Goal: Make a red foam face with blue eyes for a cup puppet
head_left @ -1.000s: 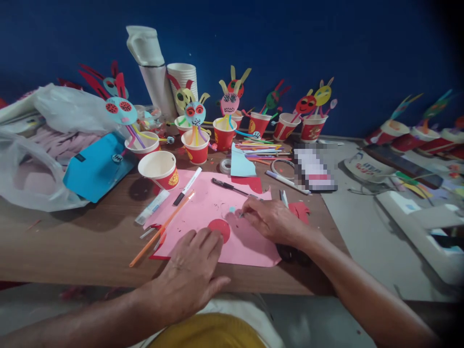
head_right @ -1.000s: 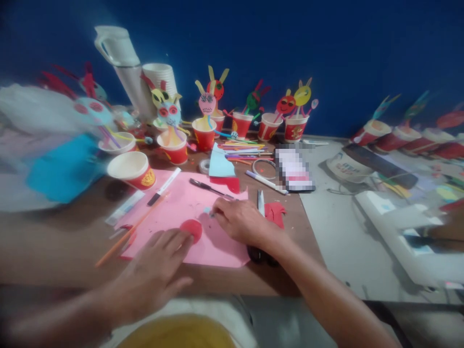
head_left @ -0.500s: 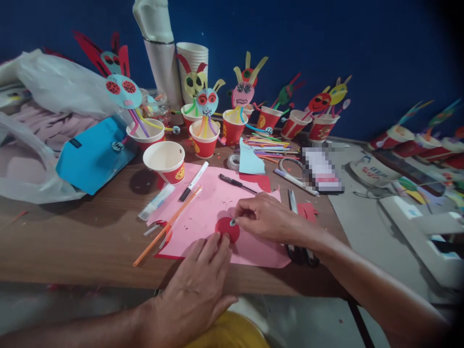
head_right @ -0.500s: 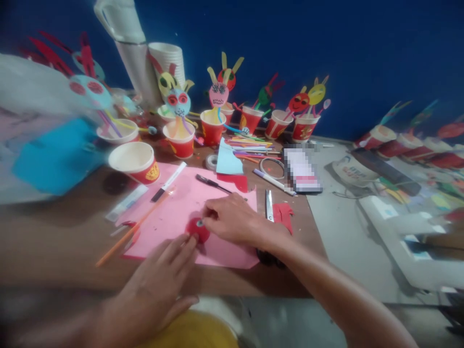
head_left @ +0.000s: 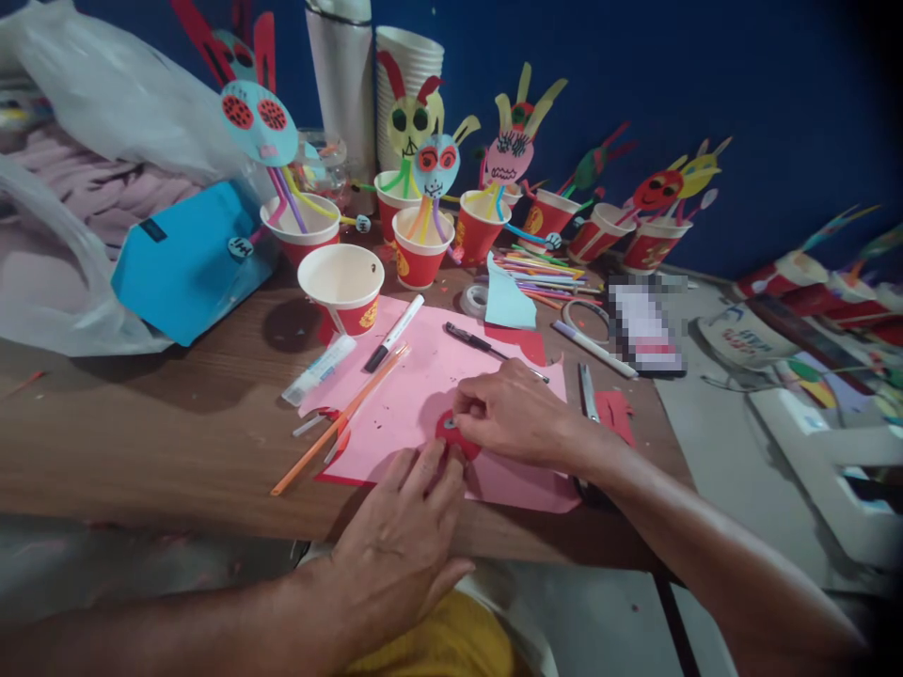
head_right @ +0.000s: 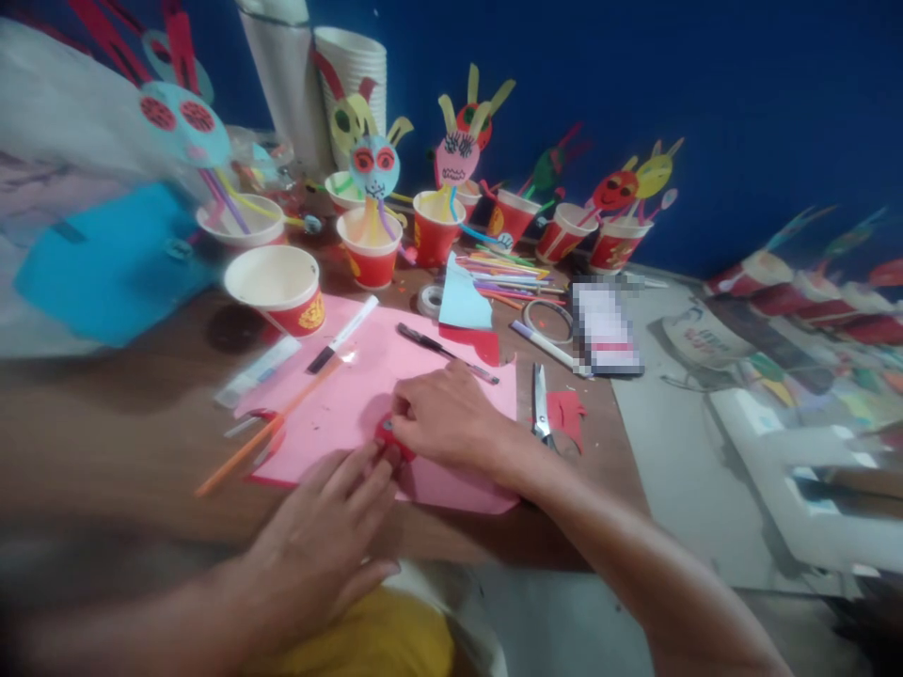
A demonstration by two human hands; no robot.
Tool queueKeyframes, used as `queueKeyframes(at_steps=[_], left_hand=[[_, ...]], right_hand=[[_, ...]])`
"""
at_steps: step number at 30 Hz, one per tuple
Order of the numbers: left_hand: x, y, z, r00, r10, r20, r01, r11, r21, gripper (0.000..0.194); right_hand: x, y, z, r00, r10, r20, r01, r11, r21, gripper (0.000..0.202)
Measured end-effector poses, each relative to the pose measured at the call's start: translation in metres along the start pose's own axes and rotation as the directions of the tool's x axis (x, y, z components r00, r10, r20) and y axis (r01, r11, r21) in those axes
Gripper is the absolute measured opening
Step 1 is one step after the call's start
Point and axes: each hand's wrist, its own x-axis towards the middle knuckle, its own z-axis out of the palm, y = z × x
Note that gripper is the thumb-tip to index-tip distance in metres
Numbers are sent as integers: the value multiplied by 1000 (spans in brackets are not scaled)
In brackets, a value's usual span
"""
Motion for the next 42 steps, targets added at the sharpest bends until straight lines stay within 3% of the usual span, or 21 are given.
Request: queueKeyframes(at_steps=[21, 42], left_hand=[[3, -3, -3, 1000, 13, -11, -13, 1000, -20, 57], [1, -7, -6, 999, -30, -24, 28, 995, -95, 53]], right_hand=[[3, -4, 15, 999, 31, -30, -36, 984, -174, 16], [2, -5, 13, 998, 65, 4, -63, 969, -239, 19]])
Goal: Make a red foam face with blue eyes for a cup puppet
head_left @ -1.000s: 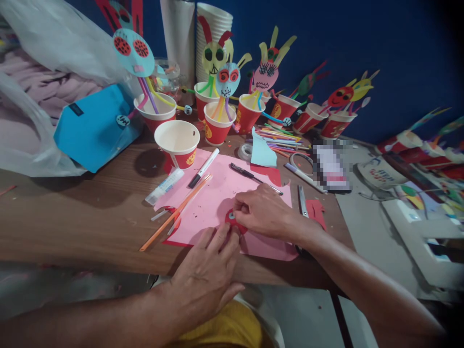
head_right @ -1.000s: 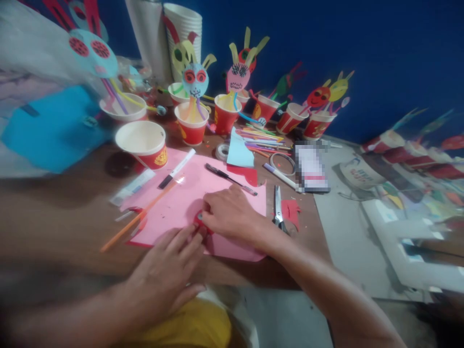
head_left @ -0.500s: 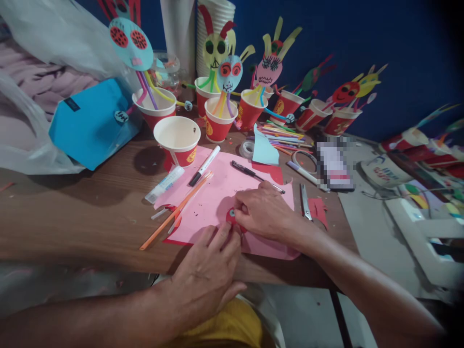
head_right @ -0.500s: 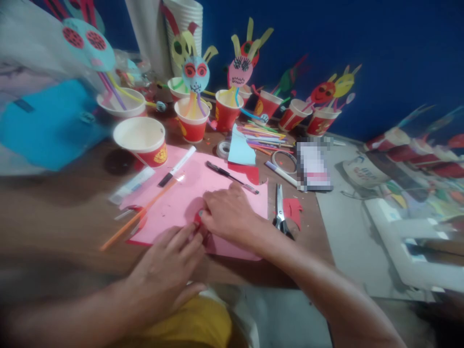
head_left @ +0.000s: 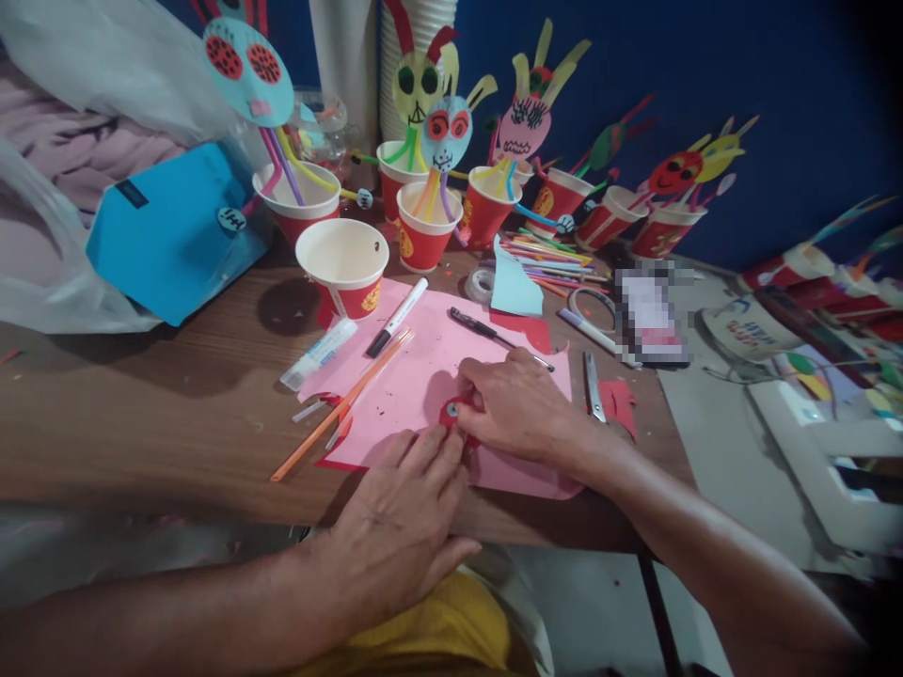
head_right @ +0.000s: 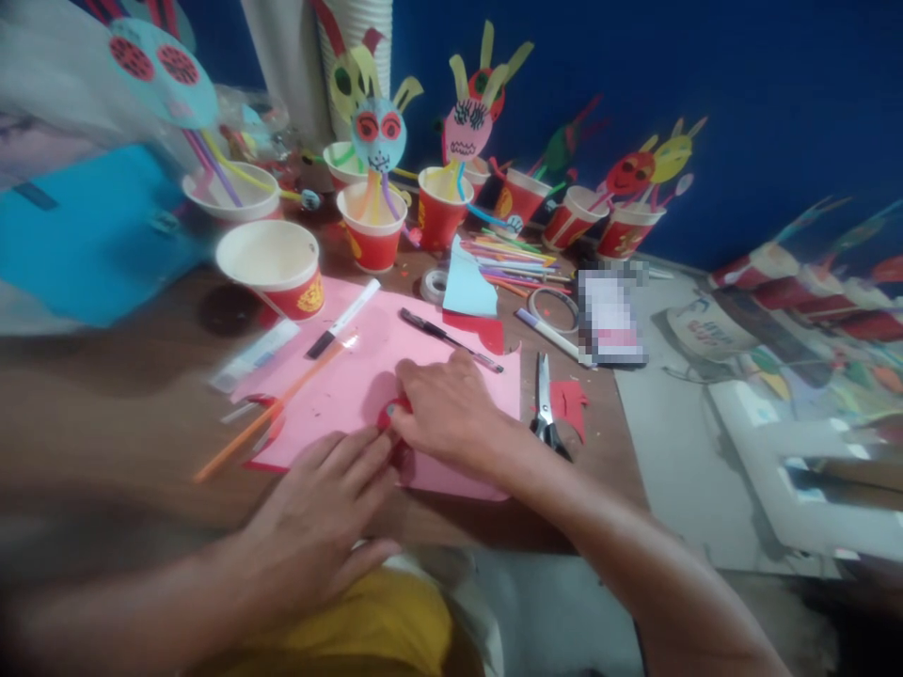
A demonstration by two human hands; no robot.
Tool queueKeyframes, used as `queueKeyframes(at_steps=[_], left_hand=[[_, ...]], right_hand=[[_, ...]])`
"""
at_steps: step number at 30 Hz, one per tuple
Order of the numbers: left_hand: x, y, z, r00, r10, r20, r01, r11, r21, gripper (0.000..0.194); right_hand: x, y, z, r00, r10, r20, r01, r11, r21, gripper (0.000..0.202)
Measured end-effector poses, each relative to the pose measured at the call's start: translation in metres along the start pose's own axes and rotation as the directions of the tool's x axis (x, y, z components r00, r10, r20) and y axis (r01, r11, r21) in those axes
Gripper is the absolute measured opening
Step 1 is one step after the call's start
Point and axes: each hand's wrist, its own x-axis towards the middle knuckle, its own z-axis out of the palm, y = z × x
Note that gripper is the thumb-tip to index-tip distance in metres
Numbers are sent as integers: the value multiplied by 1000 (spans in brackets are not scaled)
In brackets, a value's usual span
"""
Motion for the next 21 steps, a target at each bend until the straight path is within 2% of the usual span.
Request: queueKeyframes(at_steps=[9, 15, 18, 21], left_hand=[[0, -1, -8, 997, -71, 0, 71, 995, -63, 52], [3, -3, -9, 998, -48, 36, 50, 997, -59, 51], [5, -4, -12, 998, -35, 48, 37, 999, -38, 54], [6, -5, -14, 998, -24, 52, 26, 999, -26, 56]], right_hand=[[0, 6, 6, 1000, -14, -26, 14, 1000, 24, 20], [-2, 7, 4, 999, -6, -45, 8, 999, 35, 17], [-6, 12, 1, 997, 14, -78, -5, 992, 126, 15], [-15, 17, 0, 986, 48, -161, -3, 963, 269, 11]])
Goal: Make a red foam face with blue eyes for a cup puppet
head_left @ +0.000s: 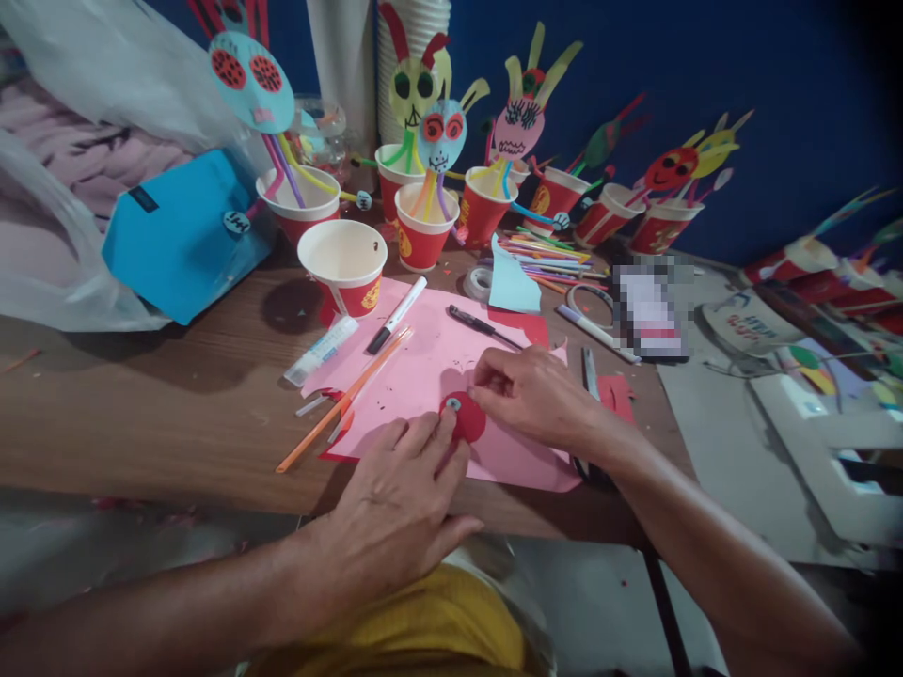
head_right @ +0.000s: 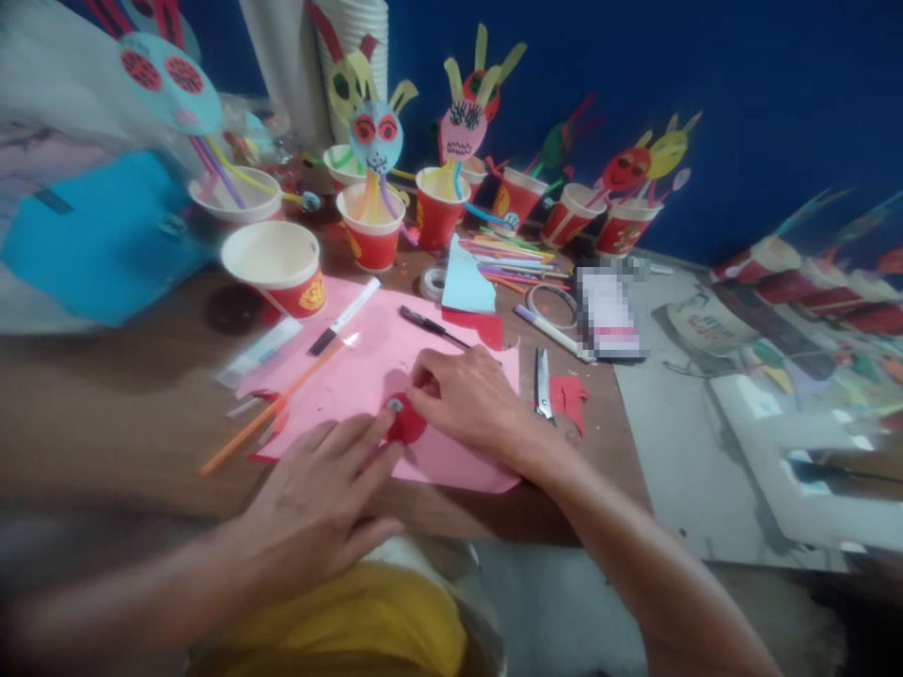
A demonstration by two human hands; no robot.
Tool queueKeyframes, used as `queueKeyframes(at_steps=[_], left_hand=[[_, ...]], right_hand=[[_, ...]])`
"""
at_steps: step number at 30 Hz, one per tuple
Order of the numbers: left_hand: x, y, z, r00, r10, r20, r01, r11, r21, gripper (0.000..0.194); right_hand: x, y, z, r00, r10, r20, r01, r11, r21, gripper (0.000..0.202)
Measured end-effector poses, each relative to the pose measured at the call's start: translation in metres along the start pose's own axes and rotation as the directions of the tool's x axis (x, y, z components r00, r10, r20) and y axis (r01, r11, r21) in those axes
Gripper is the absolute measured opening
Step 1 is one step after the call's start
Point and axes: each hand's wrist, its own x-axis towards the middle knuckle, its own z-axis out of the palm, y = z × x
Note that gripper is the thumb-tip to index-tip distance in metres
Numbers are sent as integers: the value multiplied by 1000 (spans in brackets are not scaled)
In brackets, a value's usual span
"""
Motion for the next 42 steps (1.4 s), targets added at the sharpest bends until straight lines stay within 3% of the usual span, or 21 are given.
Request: queueKeyframes(at_steps=[6, 16, 21, 37, 42], left_hand=[[0, -1, 1, 999, 18, -33, -19, 1000, -24, 52], [4, -1, -3, 1000, -1, 31, 3, 997, -72, 47], [2, -1, -1, 1000, -11, 26, 12, 999, -53, 50], [0, 0, 1, 1000, -1, -22, 1, 1000, 1, 46], [-3, 1, 2, 999, 12, -36, -11, 999, 34, 47]], right_hand=[[-22, 2, 13, 953, -206, -223, 223, 974, 50, 10], [-33, 5, 30, 865, -452, -219, 434, 892, -125, 15], [-35, 6, 34, 872, -457, -172, 429, 886, -178, 21], [-39, 7, 35, 877, -448, -173, 412, 887, -208, 22], [-42, 15, 32, 869, -432, -243, 401, 901, -166, 17]])
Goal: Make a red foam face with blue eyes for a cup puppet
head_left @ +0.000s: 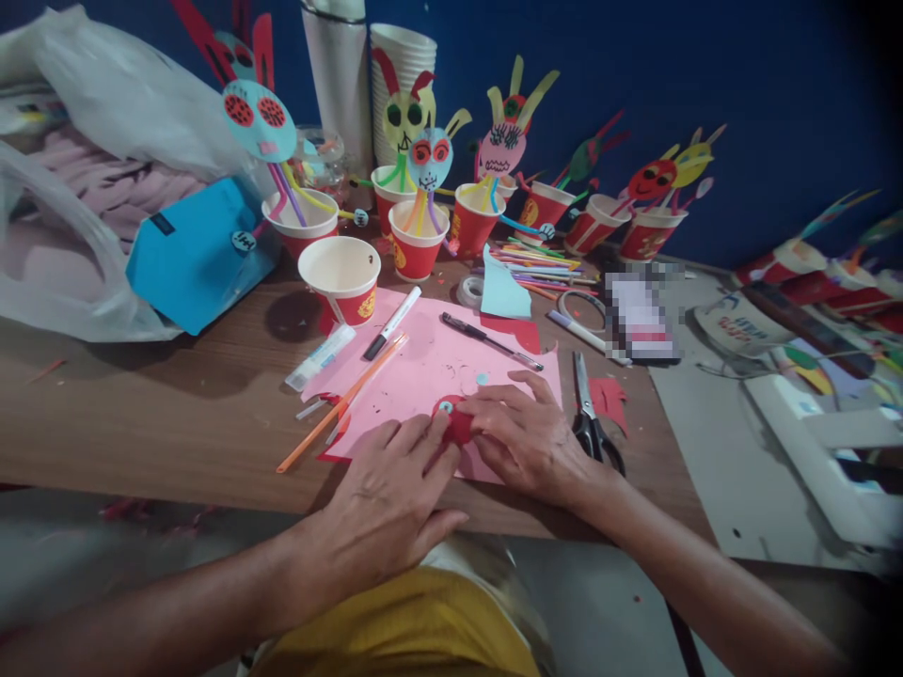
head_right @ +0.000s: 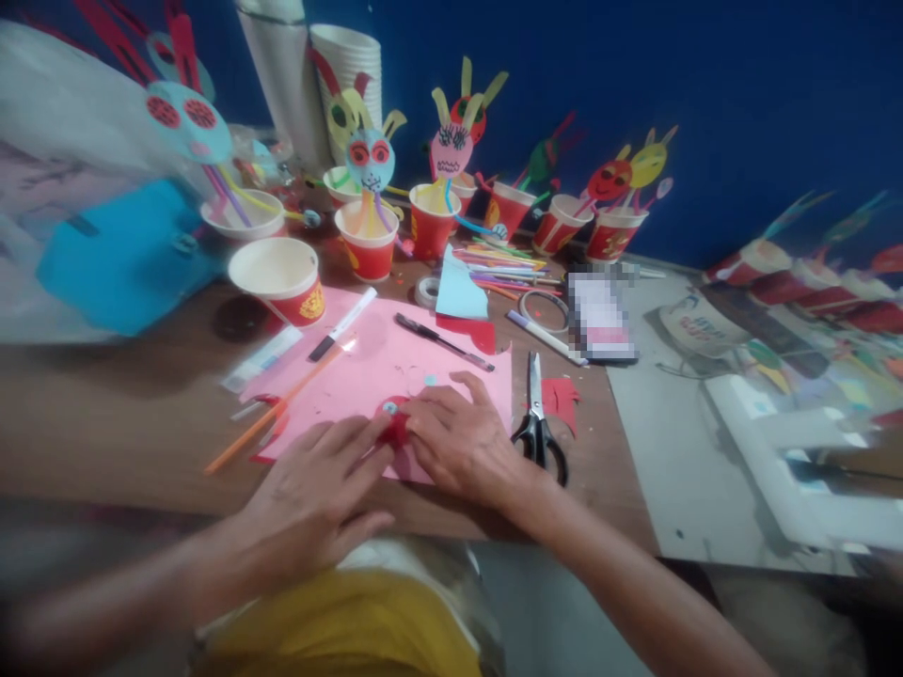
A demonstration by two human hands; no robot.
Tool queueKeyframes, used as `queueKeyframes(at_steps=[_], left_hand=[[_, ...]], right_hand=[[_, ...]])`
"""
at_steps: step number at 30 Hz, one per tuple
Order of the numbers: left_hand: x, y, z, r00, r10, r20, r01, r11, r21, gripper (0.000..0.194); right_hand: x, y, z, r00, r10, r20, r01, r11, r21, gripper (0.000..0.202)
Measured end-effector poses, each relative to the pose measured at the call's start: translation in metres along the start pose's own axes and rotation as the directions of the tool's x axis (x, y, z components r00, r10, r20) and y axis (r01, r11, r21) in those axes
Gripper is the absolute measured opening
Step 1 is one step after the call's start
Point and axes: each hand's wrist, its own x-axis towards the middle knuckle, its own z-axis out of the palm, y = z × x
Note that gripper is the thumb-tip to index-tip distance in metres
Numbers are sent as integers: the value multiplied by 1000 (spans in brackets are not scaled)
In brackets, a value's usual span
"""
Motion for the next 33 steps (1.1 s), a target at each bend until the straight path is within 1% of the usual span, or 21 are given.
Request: queueKeyframes(at_steps=[4, 10, 12, 14, 17, 20, 23, 24, 26, 29, 33], left_hand=[[-2, 0, 2, 999, 4, -32, -3, 1000, 19, 46], [-4, -2, 5, 1000, -12, -2, 12, 1000, -12, 46], [-4, -3, 5, 1000, -25, 2, 25, 999, -28, 46], [-5, -3, 5, 999, -35, 0, 35, 999, -38, 46], [-5, -3, 5, 1000, -28, -13, 28, 999, -37, 45], [-4, -4, 6, 1000, -10, -24, 9, 1000, -18, 44], [-3, -4, 6, 1000, 6, -19, -6, 1000, -9, 42], [-3, -4, 5, 1000, 5, -20, -5, 1000, -9, 42], [-3, -4, 5, 1000, 4, -25, -4, 1000, -10, 42], [-3, -5, 5, 1000, 9, -18, -9, 1000, -22, 42], [-5, -5, 6, 1000, 12, -29, -12, 1000, -26, 43]], right_hand=[[-5, 6, -4, 992, 88, -87, -85, 996, 39, 11], [-8, 15, -1, 957, 200, -212, -186, 979, 82, 7], [-8, 17, 1, 945, 231, -231, -215, 972, 89, 5], [-7, 18, 1, 934, 286, -214, -269, 957, 105, 6], [-5, 20, -2, 908, 394, -143, -373, 915, 154, 7], [0, 24, -7, 867, 495, -50, -477, 855, 203, 10], [6, 27, -9, 822, 569, 32, -565, 806, 174, 15], [8, 28, -9, 813, 579, 54, -580, 800, 152, 16], [11, 28, -9, 811, 579, 85, -585, 804, 110, 18], [15, 28, -8, 809, 579, 103, -587, 807, 68, 18], [20, 28, -8, 779, 614, 124, -623, 780, 52, 17]])
